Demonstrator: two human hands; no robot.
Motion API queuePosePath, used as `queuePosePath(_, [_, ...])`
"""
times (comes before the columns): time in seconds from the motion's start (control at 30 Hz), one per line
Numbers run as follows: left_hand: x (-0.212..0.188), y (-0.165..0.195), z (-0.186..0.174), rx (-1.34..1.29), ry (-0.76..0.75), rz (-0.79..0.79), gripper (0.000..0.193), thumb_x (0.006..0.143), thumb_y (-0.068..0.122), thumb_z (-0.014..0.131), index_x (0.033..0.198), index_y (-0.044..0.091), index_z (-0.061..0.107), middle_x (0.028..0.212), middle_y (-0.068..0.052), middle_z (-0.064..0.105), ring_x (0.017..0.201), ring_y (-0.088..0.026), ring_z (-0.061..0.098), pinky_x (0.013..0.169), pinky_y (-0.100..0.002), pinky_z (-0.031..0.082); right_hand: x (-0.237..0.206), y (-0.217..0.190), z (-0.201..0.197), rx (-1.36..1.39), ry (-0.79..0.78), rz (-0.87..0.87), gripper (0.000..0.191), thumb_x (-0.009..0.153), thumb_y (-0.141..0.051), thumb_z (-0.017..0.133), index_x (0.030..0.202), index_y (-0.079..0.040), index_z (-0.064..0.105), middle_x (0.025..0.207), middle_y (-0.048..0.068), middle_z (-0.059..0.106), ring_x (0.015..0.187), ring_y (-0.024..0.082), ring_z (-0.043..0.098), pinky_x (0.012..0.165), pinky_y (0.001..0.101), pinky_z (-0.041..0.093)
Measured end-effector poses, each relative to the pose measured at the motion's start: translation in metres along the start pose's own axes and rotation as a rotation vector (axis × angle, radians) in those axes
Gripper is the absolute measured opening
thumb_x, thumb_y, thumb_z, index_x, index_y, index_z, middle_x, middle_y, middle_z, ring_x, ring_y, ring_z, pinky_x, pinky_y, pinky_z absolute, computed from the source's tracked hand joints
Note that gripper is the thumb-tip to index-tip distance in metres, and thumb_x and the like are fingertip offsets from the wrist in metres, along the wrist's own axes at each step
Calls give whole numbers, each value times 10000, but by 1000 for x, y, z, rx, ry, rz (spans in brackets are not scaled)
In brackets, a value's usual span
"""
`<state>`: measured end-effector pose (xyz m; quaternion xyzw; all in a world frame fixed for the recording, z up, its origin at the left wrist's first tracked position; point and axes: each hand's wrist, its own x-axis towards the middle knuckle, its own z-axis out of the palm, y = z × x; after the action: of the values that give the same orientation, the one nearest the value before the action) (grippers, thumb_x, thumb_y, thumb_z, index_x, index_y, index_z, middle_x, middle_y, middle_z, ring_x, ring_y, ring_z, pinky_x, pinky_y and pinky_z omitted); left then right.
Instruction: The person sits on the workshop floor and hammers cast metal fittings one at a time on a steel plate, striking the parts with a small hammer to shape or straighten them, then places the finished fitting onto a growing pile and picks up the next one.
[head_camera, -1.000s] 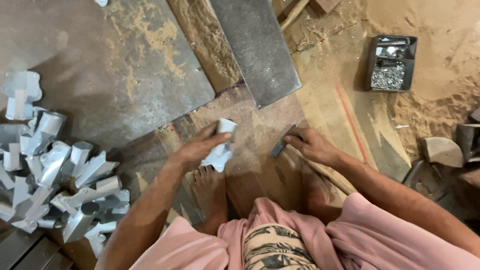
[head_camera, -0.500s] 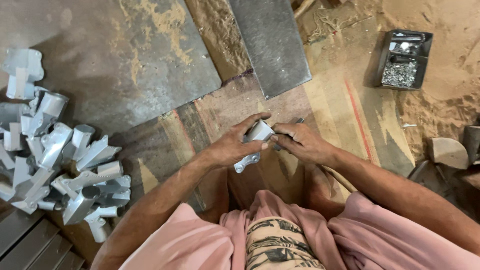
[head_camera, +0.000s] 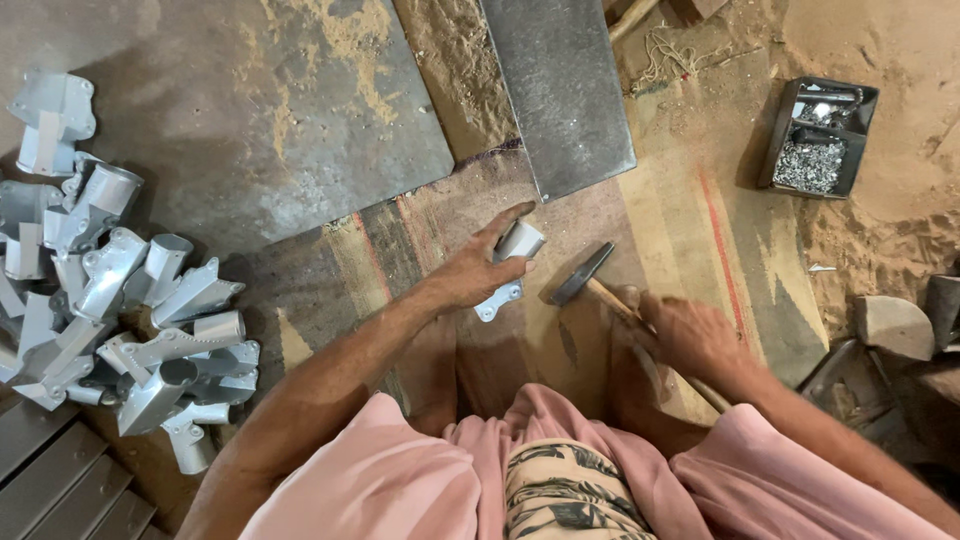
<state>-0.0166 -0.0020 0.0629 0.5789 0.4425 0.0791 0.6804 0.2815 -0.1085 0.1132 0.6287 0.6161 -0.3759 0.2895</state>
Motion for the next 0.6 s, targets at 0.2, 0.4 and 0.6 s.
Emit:
queuePosePath(0.2, [34,2,16,-129,-14,-188,969,891,345,647,1678,145,117,1508,-242,496,1184,-418,670,918,-506,608,-13,25,33,57,84,60,415,963,-464,560,1173,-106,575,1083,193,685,887,408,717,762,527,569])
queuePosePath(0.4, [54,-13,19,-30,39,-135,943,937,425,633,1623,67,94,1596,-231,338,1395,-357,457,1130,-440,427,-18,42,33,191,243,80,424,972,-468,545,1059,-60,622,1012,208,697,896,441,686,764,536,539])
queuePosePath(0.6, [55,-29,23,19,111,80,899,1012,406,681,1628,12,158,1625,-264,336,1467,-362,388,1199,-433,346,-26,39,6,402,197,-60,372,979,-412,575,976,-56,687,751,232,658,714,428,662,664,527,508])
